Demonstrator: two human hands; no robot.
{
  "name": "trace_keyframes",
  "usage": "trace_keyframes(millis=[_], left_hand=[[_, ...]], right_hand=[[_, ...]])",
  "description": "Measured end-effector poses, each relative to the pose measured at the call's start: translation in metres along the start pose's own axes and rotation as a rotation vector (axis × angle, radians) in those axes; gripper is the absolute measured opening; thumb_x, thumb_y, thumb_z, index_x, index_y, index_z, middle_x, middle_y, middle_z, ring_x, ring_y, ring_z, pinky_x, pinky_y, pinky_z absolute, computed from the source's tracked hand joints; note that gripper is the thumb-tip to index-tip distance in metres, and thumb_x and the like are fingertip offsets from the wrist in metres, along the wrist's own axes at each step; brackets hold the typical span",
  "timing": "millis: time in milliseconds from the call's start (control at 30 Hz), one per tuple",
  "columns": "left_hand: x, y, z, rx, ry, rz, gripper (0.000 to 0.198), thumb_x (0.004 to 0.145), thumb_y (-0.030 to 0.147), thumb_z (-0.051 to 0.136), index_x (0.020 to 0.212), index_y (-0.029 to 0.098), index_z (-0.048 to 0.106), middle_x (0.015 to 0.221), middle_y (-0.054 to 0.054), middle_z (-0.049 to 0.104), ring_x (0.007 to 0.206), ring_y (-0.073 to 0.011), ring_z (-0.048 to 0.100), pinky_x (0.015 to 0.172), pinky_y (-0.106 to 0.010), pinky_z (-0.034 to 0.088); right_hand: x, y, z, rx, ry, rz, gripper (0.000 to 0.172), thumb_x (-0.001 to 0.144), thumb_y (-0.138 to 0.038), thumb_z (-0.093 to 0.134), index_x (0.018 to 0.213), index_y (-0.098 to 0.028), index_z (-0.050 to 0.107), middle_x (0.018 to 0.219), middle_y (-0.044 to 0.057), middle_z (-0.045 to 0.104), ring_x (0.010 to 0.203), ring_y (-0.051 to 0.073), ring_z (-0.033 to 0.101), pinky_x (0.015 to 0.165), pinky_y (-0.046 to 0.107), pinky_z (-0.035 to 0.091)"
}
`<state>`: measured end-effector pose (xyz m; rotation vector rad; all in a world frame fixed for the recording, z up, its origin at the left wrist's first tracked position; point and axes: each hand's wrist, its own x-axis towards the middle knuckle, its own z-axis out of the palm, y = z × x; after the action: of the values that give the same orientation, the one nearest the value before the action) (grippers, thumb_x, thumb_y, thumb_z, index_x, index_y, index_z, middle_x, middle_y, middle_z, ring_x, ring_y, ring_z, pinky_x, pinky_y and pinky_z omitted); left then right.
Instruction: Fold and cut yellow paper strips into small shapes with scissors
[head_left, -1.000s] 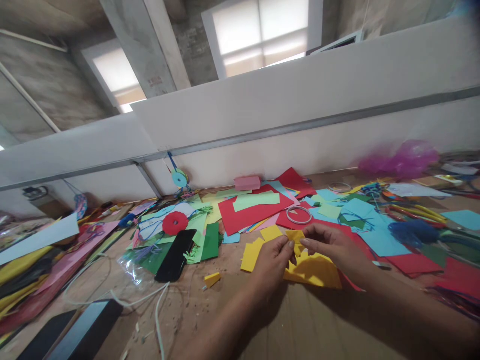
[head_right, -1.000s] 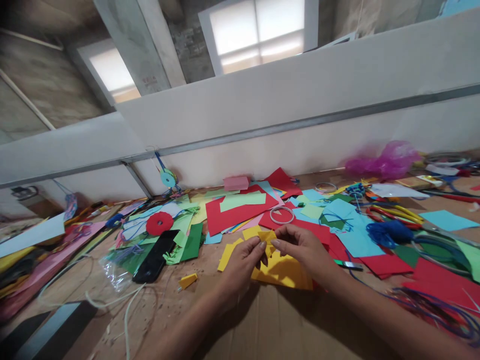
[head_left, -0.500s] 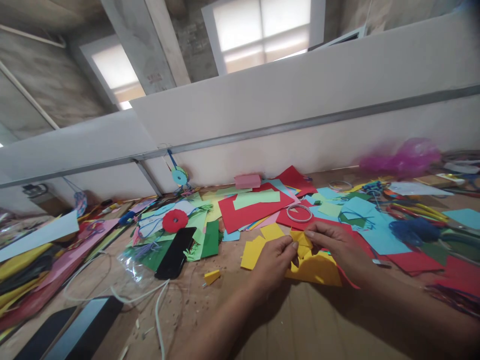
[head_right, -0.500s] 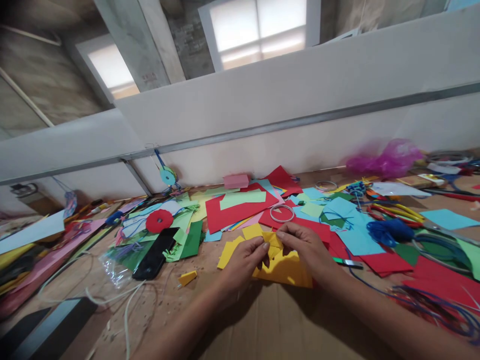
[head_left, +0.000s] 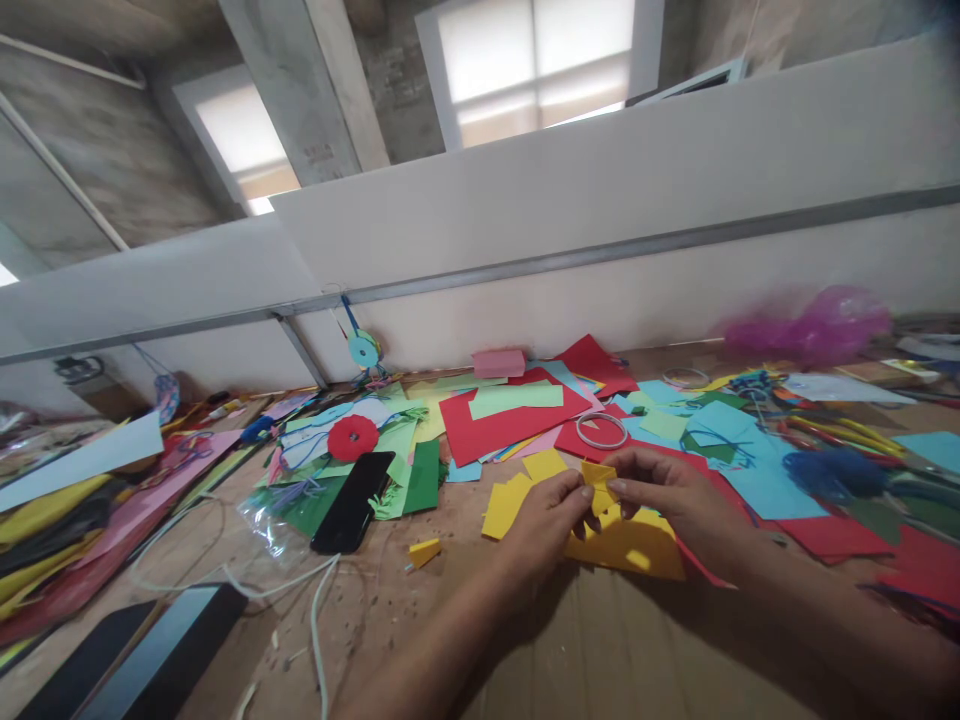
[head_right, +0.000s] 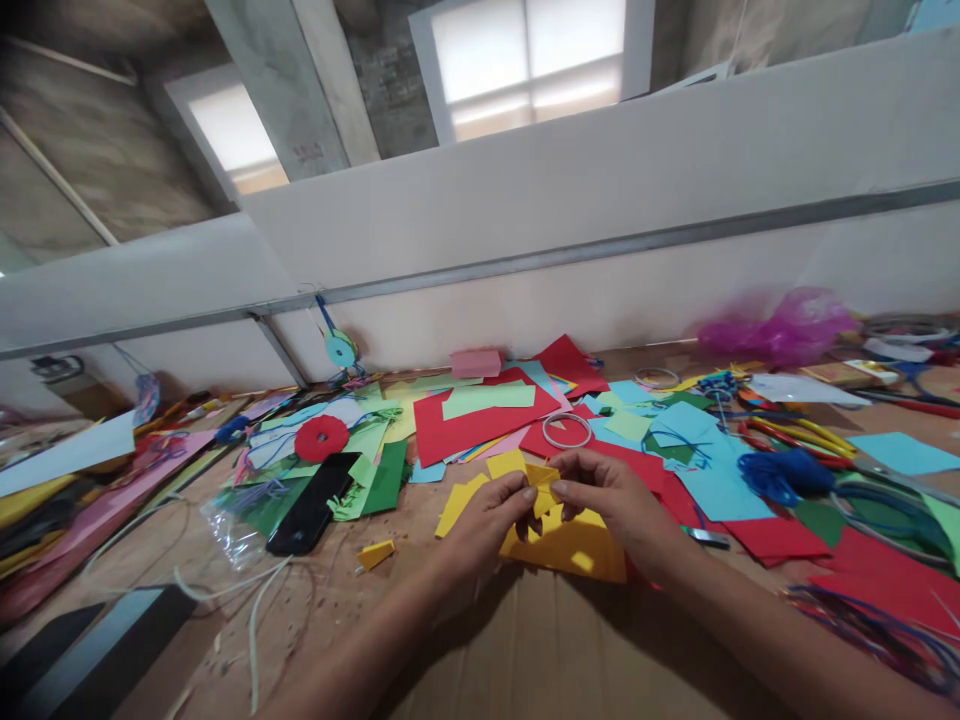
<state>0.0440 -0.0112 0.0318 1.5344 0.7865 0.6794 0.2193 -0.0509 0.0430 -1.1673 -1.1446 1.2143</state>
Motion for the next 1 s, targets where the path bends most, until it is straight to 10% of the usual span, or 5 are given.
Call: trace_keyframes(millis=[700,1000], left_hand=[[0.007,-0.004,-0.003,-0.373,-0.094,-0.147,0.012,0.069,0.026,0.055,0.074,0.016,0.059,0.064,-0.001,0.054,0.055,-0.0101,0.049,0.057,-0.023,0.039],[-0.005,0.012,0.002,-0.008,0.014,0.099,0.030,0.090,0.046,0.049,0.081,0.019,0.057,0.079,-0.002,0.058,0.073,-0.0138,0.053,0.068,-0.026,0.040]], right_hand=[[-0.007,-0.005,-0.002,-0.423,-0.025,-0.282,0.018,0.080,-0.042,0.071,0.085,-0.025,0.072,0.083,0.002,0.072,0.079,0.022,0.064,0.074,0.032,0.049],[-0.004,-0.001,-0.003,-0.294,0.062,-0.168,0.032,0.083,-0.050,0.065,0.072,-0.020,0.064,0.067,0.000,0.063,0.064,0.016,0.057,0.061,0.028,0.046]])
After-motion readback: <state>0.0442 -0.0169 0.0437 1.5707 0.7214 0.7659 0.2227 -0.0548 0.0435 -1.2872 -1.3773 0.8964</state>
